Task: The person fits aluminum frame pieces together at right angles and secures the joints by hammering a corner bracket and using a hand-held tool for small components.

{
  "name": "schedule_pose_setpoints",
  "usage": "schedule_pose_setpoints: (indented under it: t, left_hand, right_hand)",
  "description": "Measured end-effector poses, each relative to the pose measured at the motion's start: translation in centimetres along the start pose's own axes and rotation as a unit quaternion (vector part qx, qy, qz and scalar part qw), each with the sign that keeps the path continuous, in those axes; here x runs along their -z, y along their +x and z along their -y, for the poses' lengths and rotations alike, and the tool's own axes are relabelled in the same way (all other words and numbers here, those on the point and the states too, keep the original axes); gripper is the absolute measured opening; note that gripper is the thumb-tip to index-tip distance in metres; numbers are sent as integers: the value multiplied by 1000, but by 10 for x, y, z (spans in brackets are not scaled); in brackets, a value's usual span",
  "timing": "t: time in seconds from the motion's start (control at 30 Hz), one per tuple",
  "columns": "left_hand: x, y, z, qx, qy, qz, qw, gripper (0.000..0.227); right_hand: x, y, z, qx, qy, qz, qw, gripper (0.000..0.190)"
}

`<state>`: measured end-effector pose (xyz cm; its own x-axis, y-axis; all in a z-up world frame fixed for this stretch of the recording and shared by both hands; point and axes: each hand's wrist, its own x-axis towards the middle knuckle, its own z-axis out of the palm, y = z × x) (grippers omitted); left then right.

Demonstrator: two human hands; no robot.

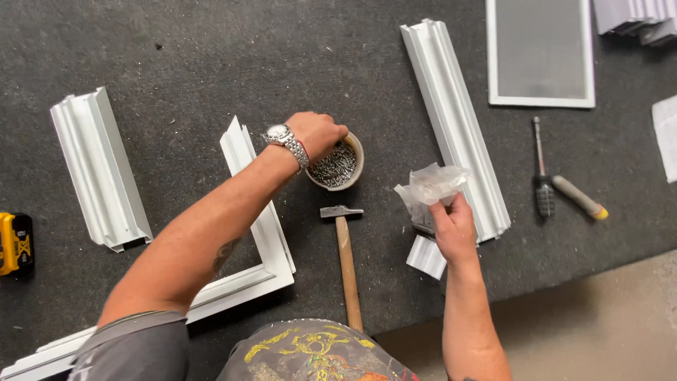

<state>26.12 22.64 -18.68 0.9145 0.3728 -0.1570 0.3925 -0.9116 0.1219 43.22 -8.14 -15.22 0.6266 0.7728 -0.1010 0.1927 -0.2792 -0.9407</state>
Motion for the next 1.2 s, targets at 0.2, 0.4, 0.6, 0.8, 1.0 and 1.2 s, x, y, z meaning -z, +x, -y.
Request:
schedule_pose_setpoints:
  t: [0.2, 0.4, 0.6, 0.8, 1.0, 1.2]
  left_hand:
    - [21, -26, 15, -13, -29, -29, 999, 15]
    - [8, -42, 12, -16, -5, -41, 999, 7]
    - [6, -32, -7, -33, 1, 1, 999, 16]
    - [-60, -4, -31, -41, -10, 30, 999, 15]
    - [-14, -9, -15, -9, -88, 38, 995, 13]
    - [51, -47, -2, 46, -653, 60, 754, 19]
  right_hand:
    - [-11, 26, 10, -14, -43, 8, 999, 25]
    - [-14, 34, 5, 5, -57, 21, 998, 31]
    - [-7, 34, -12, 20, -75, 11, 997, 38]
    - [2, 24, -15, 42, -53, -24, 997, 40]
    - [14, 13, -9, 52, -38, -54, 996, 39]
    - [22, 16, -9, 83, -3, -84, 993, 36]
